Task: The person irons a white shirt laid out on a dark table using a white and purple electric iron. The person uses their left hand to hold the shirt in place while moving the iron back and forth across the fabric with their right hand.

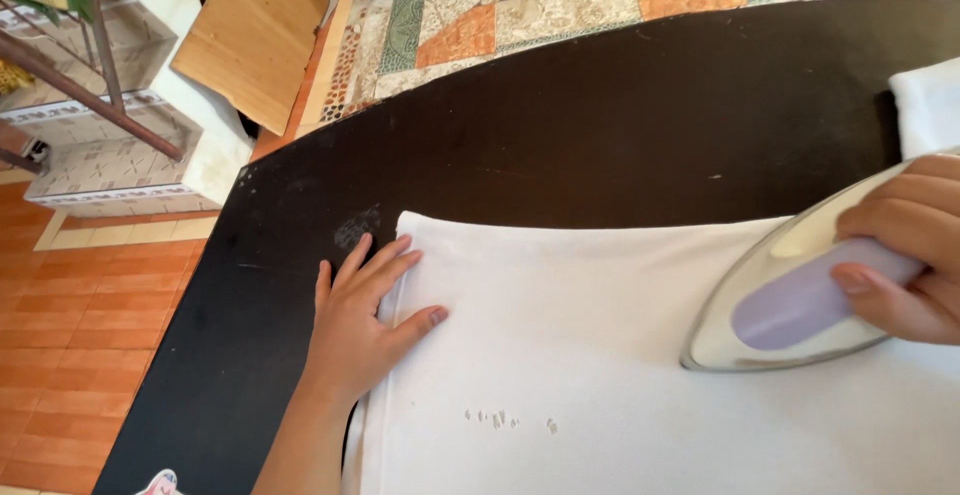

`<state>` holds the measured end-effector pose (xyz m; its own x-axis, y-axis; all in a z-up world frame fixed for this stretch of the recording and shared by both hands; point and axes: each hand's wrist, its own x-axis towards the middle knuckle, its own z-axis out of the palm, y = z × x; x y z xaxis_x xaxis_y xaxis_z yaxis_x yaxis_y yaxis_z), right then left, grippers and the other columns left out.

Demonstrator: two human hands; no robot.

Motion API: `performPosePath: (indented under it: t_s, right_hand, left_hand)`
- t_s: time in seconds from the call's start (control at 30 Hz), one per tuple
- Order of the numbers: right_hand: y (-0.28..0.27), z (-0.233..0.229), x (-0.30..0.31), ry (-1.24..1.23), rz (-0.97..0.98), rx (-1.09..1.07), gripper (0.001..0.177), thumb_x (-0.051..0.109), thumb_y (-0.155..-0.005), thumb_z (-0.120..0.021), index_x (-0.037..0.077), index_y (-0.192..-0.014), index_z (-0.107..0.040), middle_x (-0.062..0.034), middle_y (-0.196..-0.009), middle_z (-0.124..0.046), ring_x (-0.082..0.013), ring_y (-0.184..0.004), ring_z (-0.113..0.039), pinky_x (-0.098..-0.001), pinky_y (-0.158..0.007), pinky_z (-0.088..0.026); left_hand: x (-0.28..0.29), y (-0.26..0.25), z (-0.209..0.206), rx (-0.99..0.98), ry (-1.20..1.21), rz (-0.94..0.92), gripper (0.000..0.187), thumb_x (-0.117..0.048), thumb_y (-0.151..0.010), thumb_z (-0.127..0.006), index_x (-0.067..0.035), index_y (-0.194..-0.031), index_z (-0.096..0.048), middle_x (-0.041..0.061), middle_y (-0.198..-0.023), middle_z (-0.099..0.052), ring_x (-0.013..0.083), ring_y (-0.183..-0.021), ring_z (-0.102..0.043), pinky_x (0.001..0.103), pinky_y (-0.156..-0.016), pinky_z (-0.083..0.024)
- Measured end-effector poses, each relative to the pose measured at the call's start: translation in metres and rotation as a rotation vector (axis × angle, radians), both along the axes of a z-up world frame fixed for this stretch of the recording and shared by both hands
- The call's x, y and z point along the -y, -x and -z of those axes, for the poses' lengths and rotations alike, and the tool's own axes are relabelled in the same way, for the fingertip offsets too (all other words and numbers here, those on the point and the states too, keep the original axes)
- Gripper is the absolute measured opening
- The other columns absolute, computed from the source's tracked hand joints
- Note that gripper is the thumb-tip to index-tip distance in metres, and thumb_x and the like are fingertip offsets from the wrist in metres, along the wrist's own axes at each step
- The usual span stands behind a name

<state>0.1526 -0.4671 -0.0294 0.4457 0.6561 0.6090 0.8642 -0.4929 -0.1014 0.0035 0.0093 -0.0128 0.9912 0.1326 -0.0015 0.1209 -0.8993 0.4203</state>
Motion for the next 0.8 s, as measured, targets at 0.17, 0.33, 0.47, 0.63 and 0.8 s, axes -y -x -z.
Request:
performPosePath:
  t_s: [0.17,0.33,0.47,0.63,0.8]
  right_hand:
    - [-0.003,-0.01,-0.004,-0.033,-0.146,0.111,0.053,0.052,-0.08,-0.046,0.005,-0.066,-0.066,-0.0073,-0.062,-0.065,-0.0292,-0.053,-0.06,-0.0431,-0.054,-0.042]
    - [0.0,-0.014,-0.009,-0.013,-0.076,0.084,0.05,0.048,-0.083,-0.05,0.004,-0.066,-0.067,-0.0084,-0.06,-0.064,-0.0286,-0.052,-0.059,-0.0415,-0.052,-0.045]
    - [-0.003,-0.011,-0.006,-0.036,-0.142,0.105,0.054,0.052,-0.079,-0.047,0.004,-0.066,-0.066,-0.0098,-0.061,-0.064,-0.0299,-0.051,-0.058,-0.0427,-0.052,-0.04]
    - [-0.001,-0.007,-0.004,-0.004,-0.024,0.055,0.051,0.05,-0.082,-0.05,0.004,-0.067,-0.067,-0.0064,-0.061,-0.064,-0.0293,-0.055,-0.06,-0.042,-0.055,-0.044]
    - [-0.007,0.002,0.007,-0.025,-0.181,0.043,0.055,0.051,-0.082,-0.038,0.005,-0.073,-0.067,-0.0084,-0.063,-0.064,-0.03,-0.055,-0.059,-0.0447,-0.057,-0.041]
  left_hand:
    - [0.0,-0.001,0.002,0.01,-0.005,0.003,0.069,-0.06,-0.082,-0.067,-0.023,-0.141,-0.062,-0.009,-0.158,-0.049,0.0199,-0.156,-0.022,0.059,-0.123,0.002]
    - [0.0,0.001,0.001,0.001,0.008,0.005,0.07,-0.06,-0.083,-0.067,-0.023,-0.141,-0.062,-0.01,-0.158,-0.049,0.02,-0.156,-0.022,0.059,-0.123,0.003]
    - [0.001,0.0,0.001,0.011,-0.005,0.006,0.069,-0.06,-0.082,-0.067,-0.023,-0.141,-0.063,-0.009,-0.157,-0.05,0.02,-0.156,-0.023,0.059,-0.123,0.002]
    - [-0.001,0.002,0.0,0.005,0.001,0.008,0.07,-0.06,-0.083,-0.067,-0.023,-0.142,-0.062,-0.009,-0.158,-0.048,0.0208,-0.156,-0.021,0.06,-0.123,0.002]
    - [-0.001,0.0,0.0,-0.028,-0.019,0.0,0.07,-0.06,-0.083,-0.067,-0.025,-0.143,-0.061,-0.011,-0.159,-0.047,0.0187,-0.156,-0.02,0.06,-0.123,0.002]
